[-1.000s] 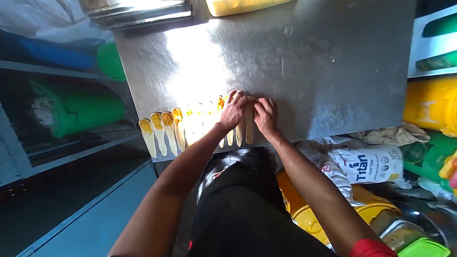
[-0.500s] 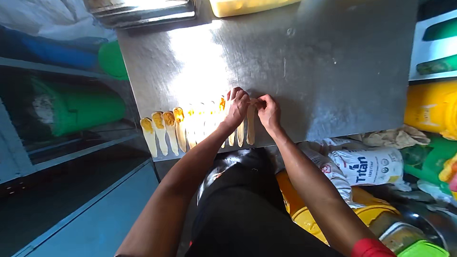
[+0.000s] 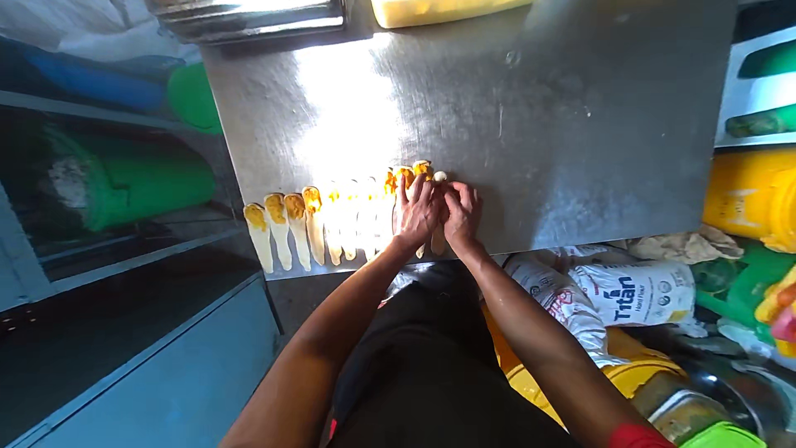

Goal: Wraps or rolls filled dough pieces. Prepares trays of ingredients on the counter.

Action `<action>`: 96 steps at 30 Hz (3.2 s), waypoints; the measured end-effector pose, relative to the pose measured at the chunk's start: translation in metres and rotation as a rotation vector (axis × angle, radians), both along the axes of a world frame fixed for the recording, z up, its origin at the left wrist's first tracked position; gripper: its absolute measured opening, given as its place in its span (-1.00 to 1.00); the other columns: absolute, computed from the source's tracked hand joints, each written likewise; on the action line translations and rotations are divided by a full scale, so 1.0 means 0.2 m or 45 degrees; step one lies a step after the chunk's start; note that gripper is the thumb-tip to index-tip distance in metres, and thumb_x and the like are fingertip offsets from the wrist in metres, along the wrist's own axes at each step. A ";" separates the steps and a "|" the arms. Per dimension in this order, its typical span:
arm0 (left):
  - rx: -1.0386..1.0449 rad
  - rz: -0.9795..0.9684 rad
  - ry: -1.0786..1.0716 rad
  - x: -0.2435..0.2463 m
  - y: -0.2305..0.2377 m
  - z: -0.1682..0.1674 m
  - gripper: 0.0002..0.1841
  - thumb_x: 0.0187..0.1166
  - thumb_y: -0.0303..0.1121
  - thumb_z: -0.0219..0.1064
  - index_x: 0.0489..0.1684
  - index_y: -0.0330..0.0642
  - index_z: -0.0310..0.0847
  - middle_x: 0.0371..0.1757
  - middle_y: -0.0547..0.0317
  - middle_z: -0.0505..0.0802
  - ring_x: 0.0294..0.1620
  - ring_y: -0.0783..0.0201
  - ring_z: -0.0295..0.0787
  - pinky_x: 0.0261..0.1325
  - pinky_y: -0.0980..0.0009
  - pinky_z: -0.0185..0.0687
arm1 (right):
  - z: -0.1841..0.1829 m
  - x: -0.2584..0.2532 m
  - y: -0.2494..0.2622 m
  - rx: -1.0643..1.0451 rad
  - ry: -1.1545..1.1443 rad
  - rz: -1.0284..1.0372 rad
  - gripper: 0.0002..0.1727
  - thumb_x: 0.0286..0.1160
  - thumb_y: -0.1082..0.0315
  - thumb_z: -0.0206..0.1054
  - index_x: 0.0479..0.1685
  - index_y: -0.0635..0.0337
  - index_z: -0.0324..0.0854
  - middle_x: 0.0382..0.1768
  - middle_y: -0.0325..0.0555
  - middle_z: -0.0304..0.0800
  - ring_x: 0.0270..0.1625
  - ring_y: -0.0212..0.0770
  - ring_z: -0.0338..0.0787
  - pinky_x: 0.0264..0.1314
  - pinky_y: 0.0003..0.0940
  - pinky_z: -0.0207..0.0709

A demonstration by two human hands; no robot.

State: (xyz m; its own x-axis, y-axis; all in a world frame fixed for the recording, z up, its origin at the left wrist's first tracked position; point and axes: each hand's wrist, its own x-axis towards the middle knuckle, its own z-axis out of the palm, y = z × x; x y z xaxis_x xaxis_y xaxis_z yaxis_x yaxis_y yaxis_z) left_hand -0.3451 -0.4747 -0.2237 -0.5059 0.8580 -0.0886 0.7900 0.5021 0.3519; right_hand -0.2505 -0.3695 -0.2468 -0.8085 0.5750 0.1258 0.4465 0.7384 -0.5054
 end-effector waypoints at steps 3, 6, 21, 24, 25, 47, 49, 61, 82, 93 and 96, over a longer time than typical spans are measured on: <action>-0.060 -0.036 0.019 -0.01 0.00 0.02 -0.60 0.66 -0.35 0.21 0.44 0.07 0.71 0.69 0.13 0.54 0.91 -0.15 -0.07 0.82 -0.50 -0.49 | 0.11 -0.01 0.09 -0.014 -0.154 0.137 -0.81 0.48 0.47 0.36 -0.11 0.02 0.85 0.33 -0.02 0.70 0.34 0.10 0.65 0.27 0.18 0.49; -0.027 -0.037 -0.016 -0.02 -0.02 0.06 -0.67 0.65 -0.31 0.22 0.28 0.03 0.78 0.59 0.05 0.63 0.86 -0.18 0.07 0.83 -0.47 -0.39 | 0.23 -0.08 0.18 -0.075 -0.104 0.159 -0.72 0.56 0.46 0.24 0.09 0.09 0.82 0.29 -0.02 0.73 0.30 0.02 0.72 0.26 0.08 0.60; -0.097 -0.326 -0.192 0.58 -0.47 -0.03 -0.33 0.87 -0.11 -0.16 0.83 -0.46 0.05 0.93 -0.18 0.03 0.96 0.01 -0.17 0.95 0.03 -0.16 | 0.09 -0.55 0.33 0.479 0.083 0.429 -0.38 0.78 -0.11 0.13 -0.57 0.19 0.62 -0.49 0.01 0.69 -0.47 0.01 0.75 -0.51 -0.08 0.51; -0.116 -0.370 -0.186 0.60 -0.50 -0.04 -0.29 0.86 -0.06 -0.15 0.85 -0.44 -0.01 0.94 -0.18 -0.01 0.97 -0.01 -0.22 0.95 0.00 -0.20 | 0.14 -0.68 0.40 0.540 0.135 0.344 -0.39 0.77 -0.09 0.16 -0.57 0.22 0.65 -0.49 0.04 0.71 -0.50 0.03 0.75 -0.54 -0.06 0.51; -0.114 -0.393 -0.158 0.59 -0.51 -0.05 -0.28 0.86 -0.05 -0.16 0.86 -0.43 -0.02 0.94 -0.18 -0.01 0.97 -0.03 -0.22 0.95 -0.01 -0.19 | 0.12 -0.72 0.42 0.561 0.122 0.319 -0.39 0.78 -0.09 0.15 -0.57 0.21 0.64 -0.48 0.04 0.72 -0.48 0.04 0.75 -0.52 -0.06 0.50; -0.057 -0.459 -0.122 0.68 -0.58 -0.10 -0.34 0.79 -0.31 -0.06 0.91 -0.27 -0.06 0.94 -0.11 0.04 0.97 0.02 -0.21 0.95 -0.02 -0.19 | 0.00 -0.19 0.01 0.421 -0.066 0.251 -0.44 0.75 -0.08 0.12 -0.44 0.19 0.69 -0.33 0.04 0.79 -0.20 0.06 0.83 -0.18 0.01 0.62; -0.085 -0.458 -0.091 0.66 -0.57 -0.11 -0.34 0.81 -0.30 -0.07 0.92 -0.25 -0.08 0.95 -0.08 0.02 0.97 0.05 -0.24 0.95 -0.01 -0.20 | 0.07 -0.34 0.11 0.414 -0.031 0.329 -0.36 0.77 -0.10 0.10 -0.62 0.20 0.64 -0.54 0.00 0.70 -0.41 0.03 0.78 -0.36 -0.02 0.56; -0.065 -0.417 -0.116 0.68 -0.55 -0.14 -0.35 0.76 -0.40 -0.07 0.91 -0.20 -0.01 0.96 -0.01 0.00 0.98 0.08 -0.31 0.96 -0.01 -0.27 | 0.04 -0.10 -0.04 0.284 -0.431 0.190 -0.11 0.74 -0.25 -0.09 0.88 0.23 0.04 0.90 0.14 -0.05 0.95 0.13 -0.15 0.90 0.33 -0.21; -0.081 -0.481 -0.020 0.64 -0.54 -0.12 -0.30 0.72 -0.40 0.07 0.92 -0.18 -0.04 0.95 -0.19 -0.11 0.98 -0.02 -0.34 0.96 0.03 -0.25 | 0.01 -0.27 0.08 0.501 -0.155 0.149 -0.40 0.79 -0.18 0.00 -0.11 0.17 0.72 -0.01 0.08 0.78 0.19 0.13 0.73 0.18 0.09 0.53; -0.226 -0.625 -0.081 0.66 -0.64 -0.11 -0.26 0.69 -0.38 0.10 0.93 -0.20 -0.08 0.97 -0.10 -0.18 0.98 -0.02 -0.43 0.95 -0.02 -0.38 | 0.10 0.16 -0.20 0.270 -0.358 0.215 -0.31 0.80 -0.15 -0.05 0.68 0.14 0.43 0.69 0.04 0.46 0.79 0.05 0.34 0.84 0.12 0.11; -0.145 -0.613 -0.012 0.64 -0.67 -0.10 -0.28 0.65 -0.50 0.16 0.89 -0.19 0.05 0.97 -0.02 -0.15 0.98 0.04 -0.37 0.96 0.04 -0.32 | -0.01 0.04 -0.13 0.366 -0.314 0.147 -0.21 0.77 -0.24 -0.10 0.74 0.18 0.34 0.78 0.11 0.28 0.87 0.12 0.14 0.89 0.13 -0.02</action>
